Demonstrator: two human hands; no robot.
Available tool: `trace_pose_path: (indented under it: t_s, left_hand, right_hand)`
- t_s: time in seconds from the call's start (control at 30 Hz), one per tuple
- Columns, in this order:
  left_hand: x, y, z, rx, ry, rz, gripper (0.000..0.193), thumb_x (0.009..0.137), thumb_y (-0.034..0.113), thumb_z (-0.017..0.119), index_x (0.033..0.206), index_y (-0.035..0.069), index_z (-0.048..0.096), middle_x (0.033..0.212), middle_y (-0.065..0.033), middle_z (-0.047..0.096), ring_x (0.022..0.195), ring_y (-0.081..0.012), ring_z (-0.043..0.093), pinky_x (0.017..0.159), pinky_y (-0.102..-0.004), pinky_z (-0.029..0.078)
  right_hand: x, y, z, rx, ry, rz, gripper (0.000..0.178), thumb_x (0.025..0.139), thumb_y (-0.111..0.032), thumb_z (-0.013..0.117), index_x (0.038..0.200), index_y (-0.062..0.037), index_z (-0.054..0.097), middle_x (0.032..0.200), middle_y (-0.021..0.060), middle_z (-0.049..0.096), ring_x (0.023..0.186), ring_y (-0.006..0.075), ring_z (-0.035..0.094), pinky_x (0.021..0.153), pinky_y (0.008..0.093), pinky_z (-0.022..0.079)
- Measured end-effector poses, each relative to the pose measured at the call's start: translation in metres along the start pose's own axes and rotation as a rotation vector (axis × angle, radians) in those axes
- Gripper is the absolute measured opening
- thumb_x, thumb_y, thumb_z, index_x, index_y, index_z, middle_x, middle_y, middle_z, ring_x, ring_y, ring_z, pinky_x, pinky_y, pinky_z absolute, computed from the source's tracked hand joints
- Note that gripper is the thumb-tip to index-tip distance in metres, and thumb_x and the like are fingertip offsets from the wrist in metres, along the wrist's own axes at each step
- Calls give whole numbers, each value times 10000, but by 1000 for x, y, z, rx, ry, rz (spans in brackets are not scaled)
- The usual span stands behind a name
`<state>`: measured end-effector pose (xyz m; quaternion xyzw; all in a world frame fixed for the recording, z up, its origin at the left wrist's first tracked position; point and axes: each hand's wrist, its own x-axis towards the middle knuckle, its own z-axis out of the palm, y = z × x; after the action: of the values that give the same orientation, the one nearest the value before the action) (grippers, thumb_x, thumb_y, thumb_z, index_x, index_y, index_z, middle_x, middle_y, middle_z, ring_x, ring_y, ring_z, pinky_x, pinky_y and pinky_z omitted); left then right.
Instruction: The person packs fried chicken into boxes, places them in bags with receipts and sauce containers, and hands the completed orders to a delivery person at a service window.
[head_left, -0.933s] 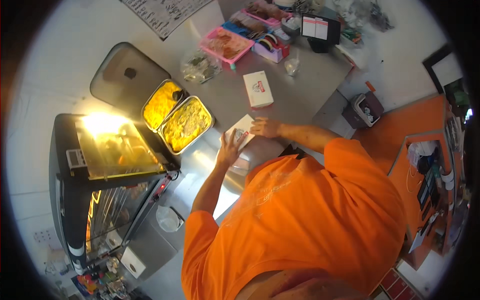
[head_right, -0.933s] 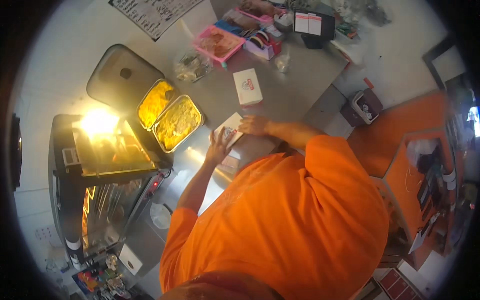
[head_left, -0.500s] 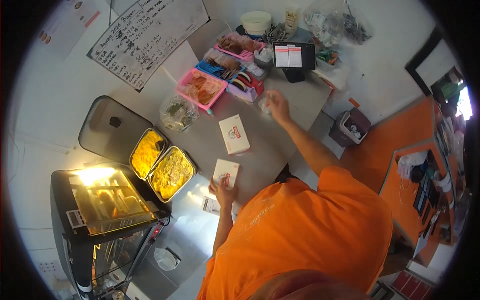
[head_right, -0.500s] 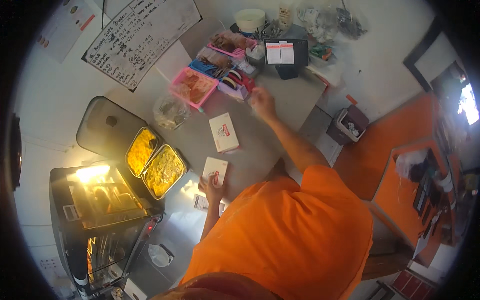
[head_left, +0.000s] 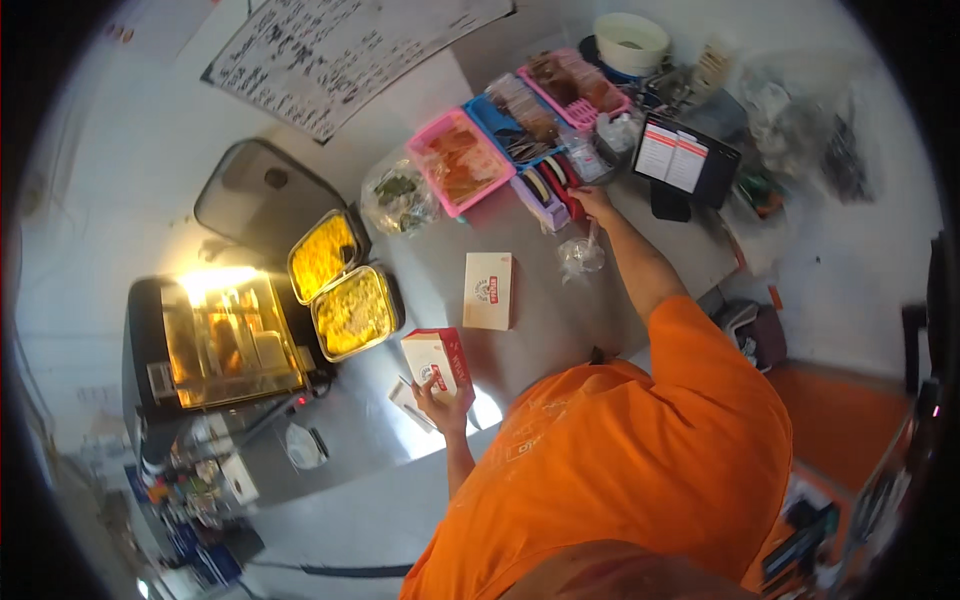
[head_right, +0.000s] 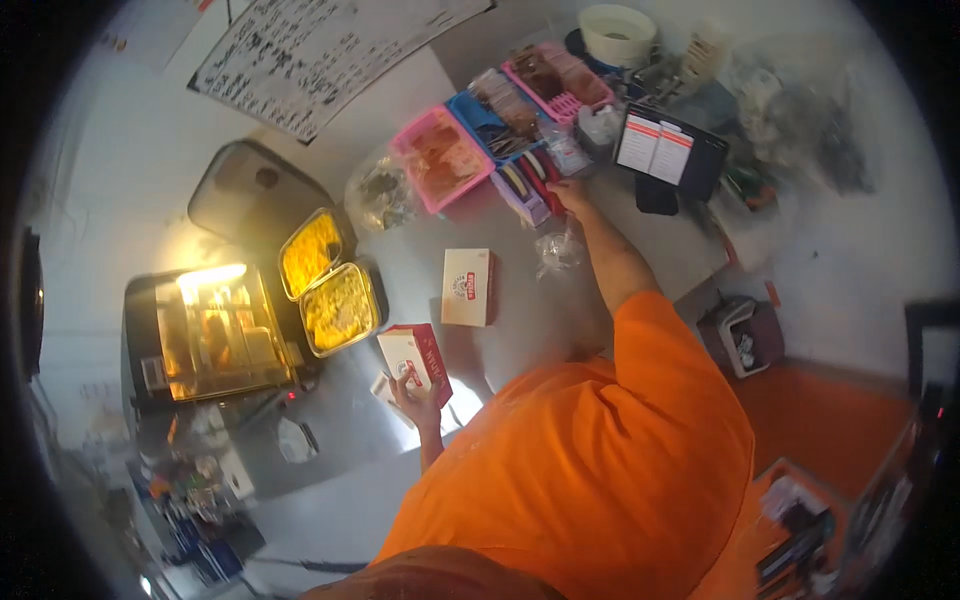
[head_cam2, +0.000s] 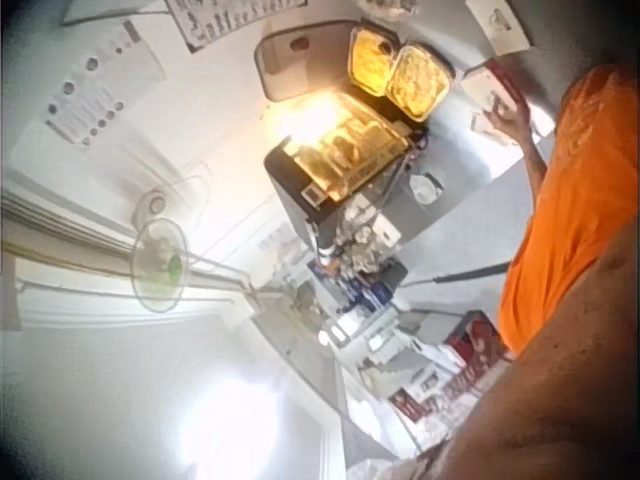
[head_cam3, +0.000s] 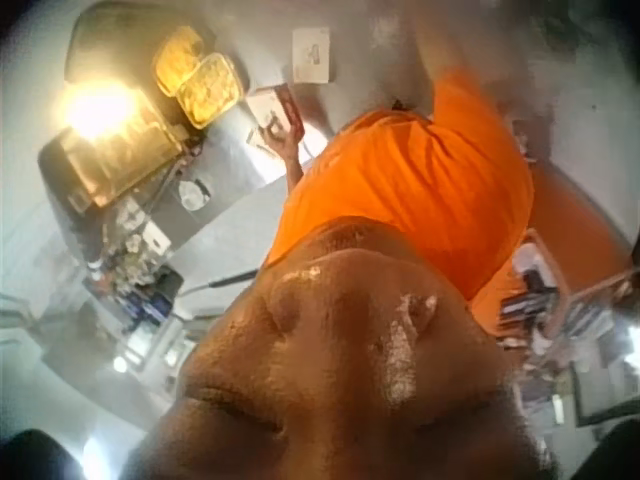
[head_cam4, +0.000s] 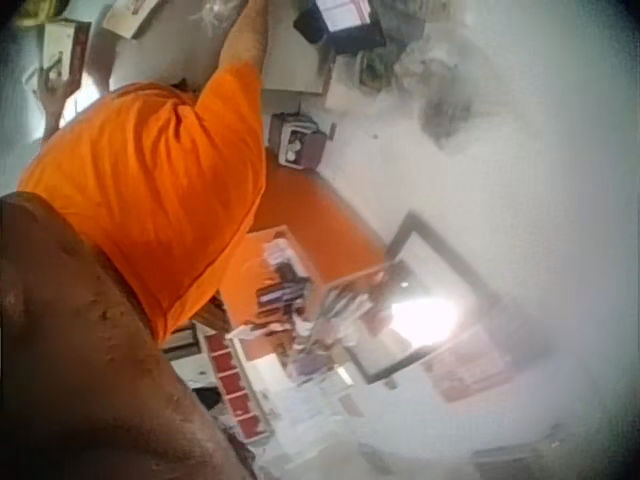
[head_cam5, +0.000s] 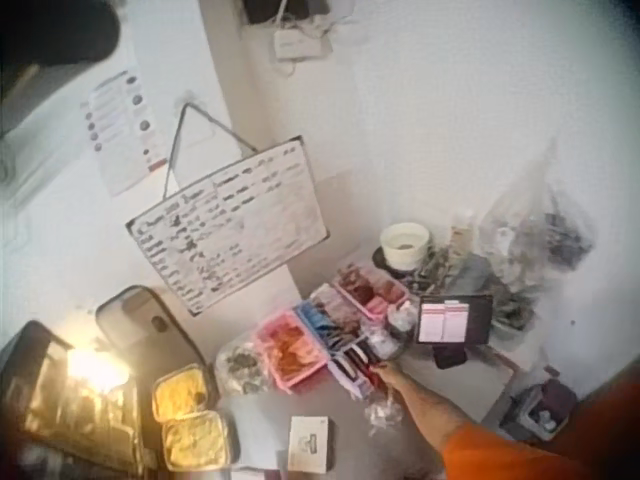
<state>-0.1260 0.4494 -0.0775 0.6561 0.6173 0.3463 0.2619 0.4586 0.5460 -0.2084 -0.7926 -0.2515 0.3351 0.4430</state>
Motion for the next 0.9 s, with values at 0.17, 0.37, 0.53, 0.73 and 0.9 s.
trace_pose_path:
  t_s: [0.17, 0.37, 0.53, 0.73, 0.9]
  left_hand:
    - [-44, 22, 13, -171, 31, -30, 612, 627, 73, 871, 1186, 97, 624, 1422, -205, 433, 1366, -371, 419, 1139, -467, 340]
    - [-30, 36, 36, -331, -21, -121, 590, 646, 46, 849, 1181, 57, 602, 1302, -135, 510, 1249, -303, 513, 1097, -444, 405]
    - [21, 80, 37, -86, 27, 24, 559, 631, 93, 868, 1139, 46, 641, 1255, -183, 563, 1168, -347, 569, 1030, -459, 452]
    - [34, 131, 23, 213, 68, 58, 608, 608, 161, 909, 1175, 220, 696, 1483, -275, 380, 1391, -489, 296, 1127, -534, 352]
    - [41, 137, 2, 188, 9, 52, 602, 612, 121, 892, 1166, 250, 697, 1510, -265, 338, 1410, -490, 248, 1090, -536, 414]
  right_hand:
    - [-37, 18, -5, 764, -125, 115, 267, 843, -307, 784, 975, -76, 767, 780, 17, 703, 695, 166, 646, 683, 337, 522]
    - [-31, 42, -42, -85, -25, -82, 216, 827, -296, 774, 963, -129, 761, 967, 94, 714, 851, 212, 679, 760, 365, 528]
    - [-67, 4, -44, 664, 323, 355, 167, 907, -284, 720, 910, -118, 706, 711, 30, 571, 577, 156, 572, 577, 277, 481]
    - [-240, -157, 41, 889, -788, 150, 104, 947, -203, 679, 906, -113, 647, 646, -58, 469, 529, 32, 434, 483, 228, 349]
    - [-322, -163, 139, -23, -650, -432, 323, 901, -310, 769, 756, -27, 714, 700, 14, 672, 598, 96, 579, 491, 275, 408]
